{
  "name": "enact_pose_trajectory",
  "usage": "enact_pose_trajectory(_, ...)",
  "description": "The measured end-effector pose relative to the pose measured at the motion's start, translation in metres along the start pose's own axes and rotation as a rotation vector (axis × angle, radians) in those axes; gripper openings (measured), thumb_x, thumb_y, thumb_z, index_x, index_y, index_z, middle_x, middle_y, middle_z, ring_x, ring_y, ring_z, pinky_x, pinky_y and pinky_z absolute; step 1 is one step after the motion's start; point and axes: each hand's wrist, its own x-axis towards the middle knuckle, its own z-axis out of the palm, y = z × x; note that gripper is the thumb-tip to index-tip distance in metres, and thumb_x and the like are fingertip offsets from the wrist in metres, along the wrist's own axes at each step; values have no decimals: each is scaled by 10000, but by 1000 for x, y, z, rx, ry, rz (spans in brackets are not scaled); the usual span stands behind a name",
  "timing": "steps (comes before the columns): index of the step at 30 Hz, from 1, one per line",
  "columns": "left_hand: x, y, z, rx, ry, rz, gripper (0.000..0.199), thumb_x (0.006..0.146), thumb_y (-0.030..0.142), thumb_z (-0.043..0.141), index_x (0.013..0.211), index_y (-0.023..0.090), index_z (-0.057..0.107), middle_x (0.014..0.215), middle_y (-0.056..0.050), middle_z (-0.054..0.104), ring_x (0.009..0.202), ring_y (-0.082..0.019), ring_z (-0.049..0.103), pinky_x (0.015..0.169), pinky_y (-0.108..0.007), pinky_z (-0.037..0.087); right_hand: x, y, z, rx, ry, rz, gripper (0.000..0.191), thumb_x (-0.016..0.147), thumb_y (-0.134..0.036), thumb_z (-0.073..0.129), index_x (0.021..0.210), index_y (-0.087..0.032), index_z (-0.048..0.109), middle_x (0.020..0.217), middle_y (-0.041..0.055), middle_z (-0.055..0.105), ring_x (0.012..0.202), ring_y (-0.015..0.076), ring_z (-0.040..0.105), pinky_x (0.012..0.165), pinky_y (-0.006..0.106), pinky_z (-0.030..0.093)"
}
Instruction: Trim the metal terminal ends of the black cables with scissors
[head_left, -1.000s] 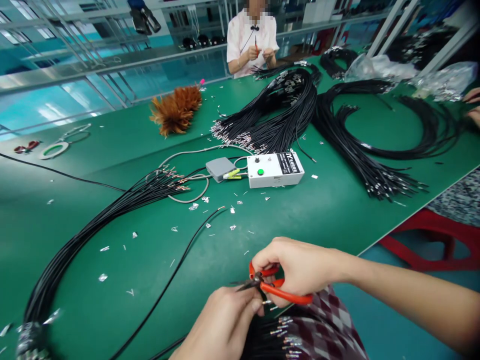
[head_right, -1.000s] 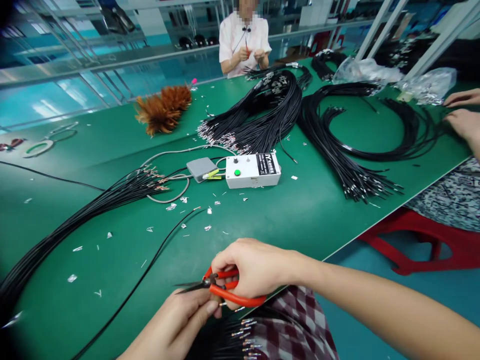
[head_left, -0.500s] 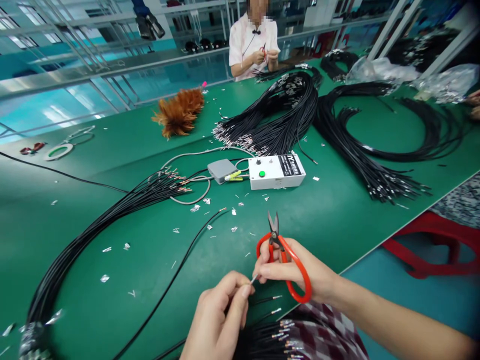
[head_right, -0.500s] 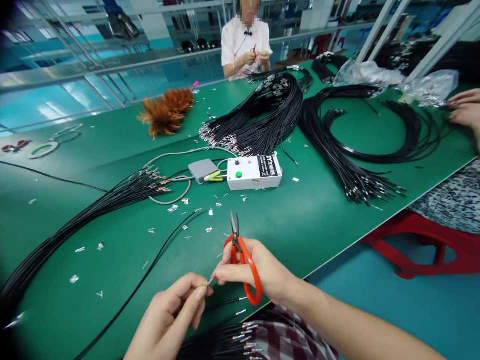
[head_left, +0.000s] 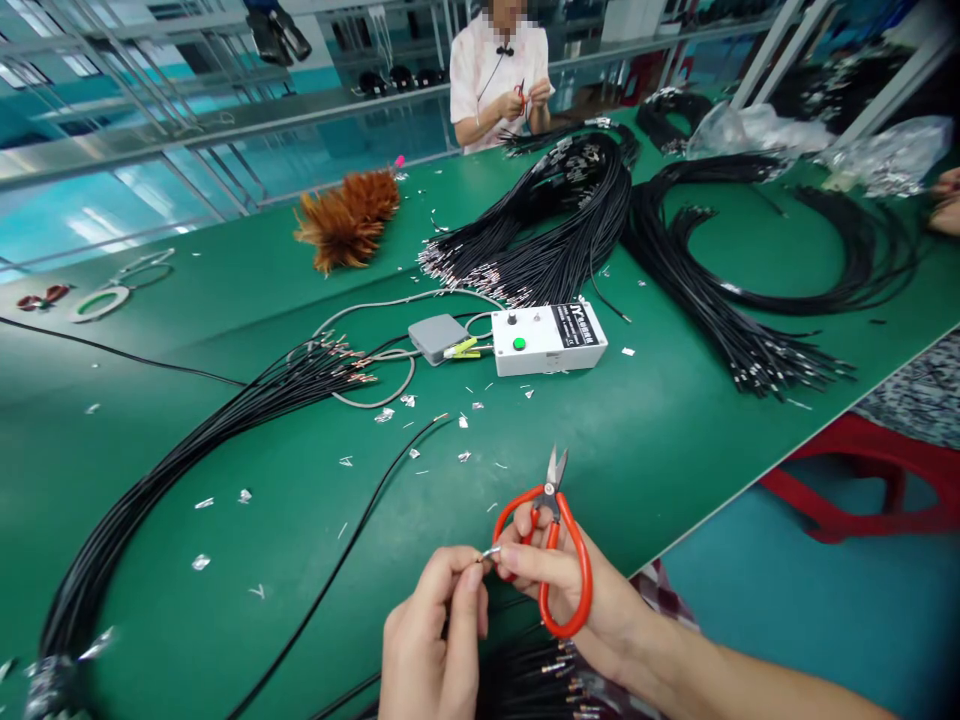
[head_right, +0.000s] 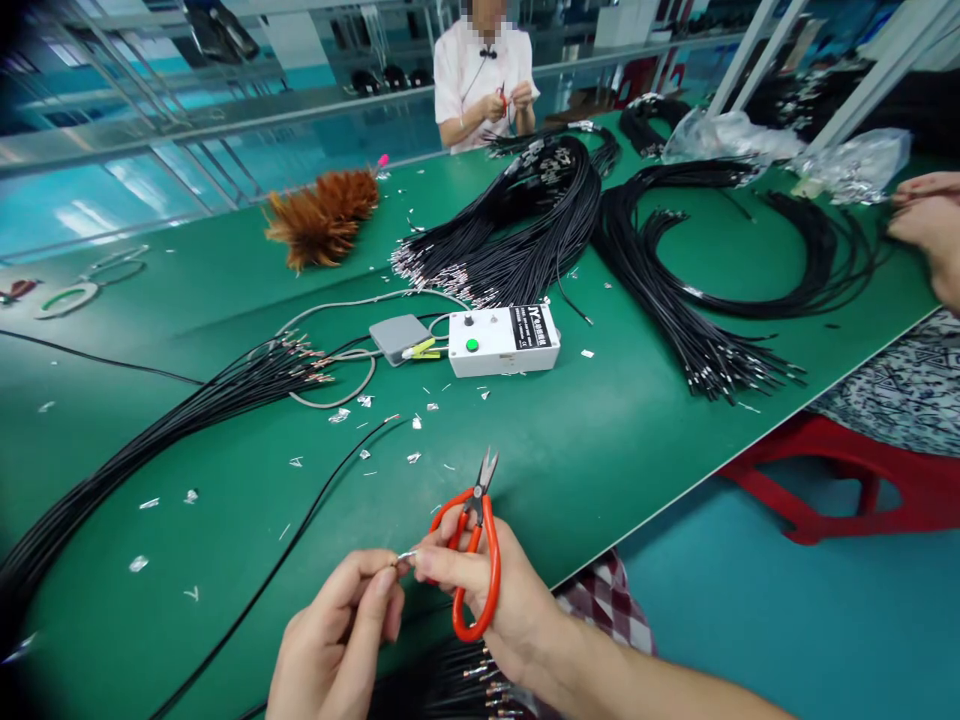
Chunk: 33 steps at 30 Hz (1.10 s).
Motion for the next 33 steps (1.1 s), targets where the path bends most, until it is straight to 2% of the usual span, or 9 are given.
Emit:
enact_pose_trajectory(8,2,-6,-1,199,90,226,112,899,150,509,893,229,589,654,53,584,512,-99,542,550,-182,427,0,-4,1,25,23,-40,267,641,-209,821,722,-184,569,705,-32,626,696,114,550,730,252,409)
enact_pose_trajectory(12,0,-8,1,233,126,269,131,895,139,519,924,237,602,762,32,663,565,-104,582,606,-191,441,2,-9,3,108,13,37,316,593,-174,840,742,-188,562,693,-35,634,668,107,559,704,242,415)
enact_pose_trajectory(16,2,-3,1,107,114,138,109,883,154,529,863,226,609,648,50,601,534,-106,559,563,-185,439,0,-3,4,195,6,138,329,577,-147,834,737,-188,549,687,-45,621,640,92,550,651,221,399)
enact_pose_trajectory(22,7,6,-2,-177,6,-106,184,895,240,516,724,200,570,547,57,522,504,-103,500,500,-182,412,-2,11,4,101,-27,69,257,629,-181,799,710,-170,555,653,-31,610,638,106,535,663,242,397)
enact_pose_trajectory(27,6,4,-2,-161,-19,-117,154,893,262,522,766,197,580,552,52,515,503,-108,481,495,-192,397,0,-1,6,57,20,-64,281,617,-194,822,731,-185,566,781,-11,665,733,128,575,754,273,415)
enact_pose_trajectory(30,6,3,-1,-148,-4,-103,144,881,262,535,760,200,581,565,49,518,513,-112,484,500,-194,399,1,-5,7,31,30,-91,256,629,-184,815,728,-185,579,733,-25,657,712,122,577,752,271,418)
enact_pose_trajectory(33,7,4,-1,-207,-1,-144,84,847,272,584,798,203,588,619,37,567,557,-119,519,532,-194,425,3,-5,7,14,45,-95,254,625,-174,816,720,-183,581,724,-31,656,730,122,587,767,267,419)
